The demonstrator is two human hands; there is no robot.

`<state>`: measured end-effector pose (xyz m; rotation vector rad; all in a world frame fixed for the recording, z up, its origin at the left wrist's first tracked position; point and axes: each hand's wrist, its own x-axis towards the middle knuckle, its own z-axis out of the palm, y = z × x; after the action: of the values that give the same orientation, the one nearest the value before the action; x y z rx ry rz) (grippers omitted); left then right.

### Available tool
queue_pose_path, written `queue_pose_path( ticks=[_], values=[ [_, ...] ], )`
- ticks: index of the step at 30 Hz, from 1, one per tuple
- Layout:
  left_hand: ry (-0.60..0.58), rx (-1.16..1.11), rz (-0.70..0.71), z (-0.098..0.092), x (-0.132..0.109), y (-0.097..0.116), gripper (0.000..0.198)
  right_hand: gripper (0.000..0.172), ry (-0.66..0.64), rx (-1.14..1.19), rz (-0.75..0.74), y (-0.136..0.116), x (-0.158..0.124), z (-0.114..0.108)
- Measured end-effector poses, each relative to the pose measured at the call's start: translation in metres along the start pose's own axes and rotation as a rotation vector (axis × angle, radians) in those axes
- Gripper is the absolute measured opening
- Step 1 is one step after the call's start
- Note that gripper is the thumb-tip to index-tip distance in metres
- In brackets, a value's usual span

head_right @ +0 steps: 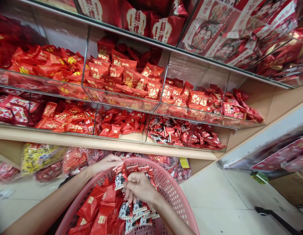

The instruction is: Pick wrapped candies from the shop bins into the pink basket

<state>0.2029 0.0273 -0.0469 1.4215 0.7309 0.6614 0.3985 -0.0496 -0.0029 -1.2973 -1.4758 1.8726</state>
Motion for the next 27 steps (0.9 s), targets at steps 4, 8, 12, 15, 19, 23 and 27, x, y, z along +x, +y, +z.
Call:
queue_pose_path(
  ticks=[4, 8, 12, 15, 19, 23, 27],
  values=[
    [0.027, -0.07, -0.074, 0.003, -0.006, 0.009, 0.039, 0.025, 0.093, 0.0, -0.076, -0.022, -0.029, -0.025],
    [0.064, 0.007, -0.09, 0.003, -0.009, 0.015, 0.039, 0.029, 0.213, 0.011, -0.087, -0.02, -0.066, -0.054],
    [0.052, 0.032, -0.067, 0.002, -0.007, 0.015, 0.038, 0.033, 0.241, 0.103, 0.014, 0.005, -0.091, -0.052],
    [0.033, 0.026, -0.062, 0.002, -0.004, 0.015, 0.036, 0.036, 0.144, 0.217, 0.159, 0.03, -0.093, -0.031],
    [0.02, 0.009, -0.058, 0.003, -0.003, 0.015, 0.035, 0.037, 0.03, 0.228, 0.247, 0.053, -0.08, -0.003],
    [0.024, 0.003, -0.069, 0.003, -0.004, 0.016, 0.035, 0.038, 0.061, 0.178, 0.234, 0.057, -0.064, 0.01],
    [0.028, -0.025, -0.069, 0.002, -0.006, 0.016, 0.034, 0.04, 0.097, 0.172, 0.266, 0.059, -0.054, 0.016]
  ],
)
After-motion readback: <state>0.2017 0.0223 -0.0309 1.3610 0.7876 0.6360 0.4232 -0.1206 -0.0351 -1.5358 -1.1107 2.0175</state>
